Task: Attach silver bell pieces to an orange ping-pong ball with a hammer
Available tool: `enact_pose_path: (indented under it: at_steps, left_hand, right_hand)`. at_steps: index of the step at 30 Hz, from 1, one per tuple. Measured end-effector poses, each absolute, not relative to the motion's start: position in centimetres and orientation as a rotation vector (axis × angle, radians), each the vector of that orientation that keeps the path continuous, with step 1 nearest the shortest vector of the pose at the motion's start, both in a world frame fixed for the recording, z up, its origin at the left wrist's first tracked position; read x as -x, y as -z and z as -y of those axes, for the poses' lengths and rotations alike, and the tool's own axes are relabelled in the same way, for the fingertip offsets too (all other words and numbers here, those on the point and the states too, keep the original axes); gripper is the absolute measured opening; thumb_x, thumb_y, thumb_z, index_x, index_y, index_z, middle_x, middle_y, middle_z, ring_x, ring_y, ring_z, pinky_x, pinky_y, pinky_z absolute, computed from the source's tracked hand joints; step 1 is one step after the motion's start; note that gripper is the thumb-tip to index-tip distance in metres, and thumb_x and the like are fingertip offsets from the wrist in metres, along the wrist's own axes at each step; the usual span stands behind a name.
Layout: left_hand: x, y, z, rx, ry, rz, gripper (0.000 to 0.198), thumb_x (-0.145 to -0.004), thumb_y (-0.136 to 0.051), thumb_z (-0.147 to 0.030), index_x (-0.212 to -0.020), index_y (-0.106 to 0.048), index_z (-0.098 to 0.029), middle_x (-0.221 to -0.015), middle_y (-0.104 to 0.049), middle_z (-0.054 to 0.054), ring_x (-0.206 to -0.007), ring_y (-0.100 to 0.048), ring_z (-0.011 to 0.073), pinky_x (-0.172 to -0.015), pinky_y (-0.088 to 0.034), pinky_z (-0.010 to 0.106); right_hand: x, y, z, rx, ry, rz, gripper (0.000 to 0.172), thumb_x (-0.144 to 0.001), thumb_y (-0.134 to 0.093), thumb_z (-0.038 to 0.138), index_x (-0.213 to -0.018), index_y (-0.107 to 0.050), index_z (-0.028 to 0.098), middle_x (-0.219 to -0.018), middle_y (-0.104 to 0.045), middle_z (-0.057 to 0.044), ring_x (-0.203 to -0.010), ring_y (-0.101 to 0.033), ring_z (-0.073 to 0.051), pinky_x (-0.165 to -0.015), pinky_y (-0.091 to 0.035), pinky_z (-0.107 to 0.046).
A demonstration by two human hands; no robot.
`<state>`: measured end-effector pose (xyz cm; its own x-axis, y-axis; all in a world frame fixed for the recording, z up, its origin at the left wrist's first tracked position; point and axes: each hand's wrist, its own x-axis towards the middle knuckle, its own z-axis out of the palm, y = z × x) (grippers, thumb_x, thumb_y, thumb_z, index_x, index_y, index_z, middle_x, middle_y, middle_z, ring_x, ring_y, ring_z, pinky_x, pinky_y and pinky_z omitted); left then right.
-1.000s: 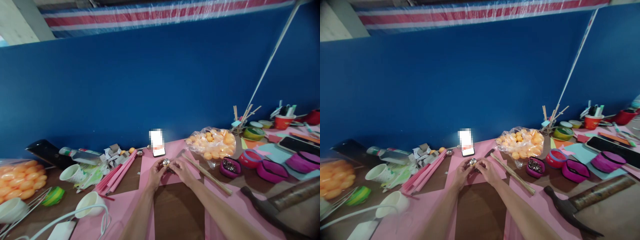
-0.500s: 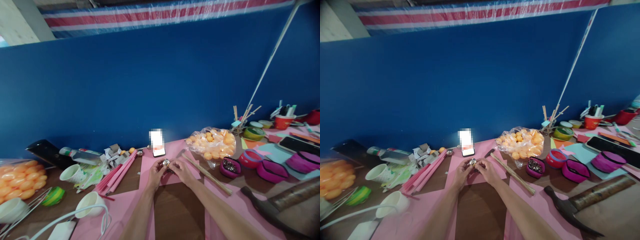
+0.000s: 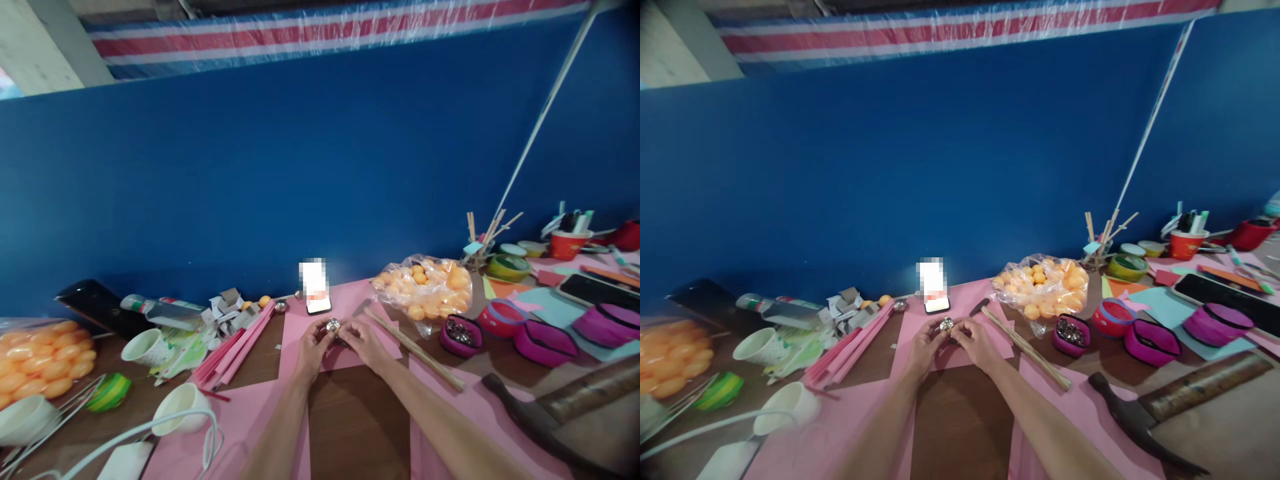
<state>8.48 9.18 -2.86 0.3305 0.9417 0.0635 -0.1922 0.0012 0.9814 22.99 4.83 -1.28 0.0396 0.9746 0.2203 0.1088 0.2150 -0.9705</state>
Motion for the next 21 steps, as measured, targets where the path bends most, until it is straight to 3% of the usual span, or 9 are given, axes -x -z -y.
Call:
enact_pose_path:
  at_steps: [21]
  left_hand:
    - [-8.4, 2.93, -9.13, -1.219, -1.08, -0.797, 0.039, -0.066, -0.066, -0.027, -0.102, -0.056, -0.017, -0.103, -0.063, 0.009, -0.094, -0.058, 0.0204, -0.082, -0.046, 0.034]
  right_hand:
    - [-22.89, 1.26, -4.8, 1.159, -0.957, 1.351, 0.019, -0.08, -0.051, 0.033, -0.074, -0.059, 0.017, -0.102, -0.06, -0.007, -0.089, -0.057, -0.019, -0.077, -0.044, -0.03]
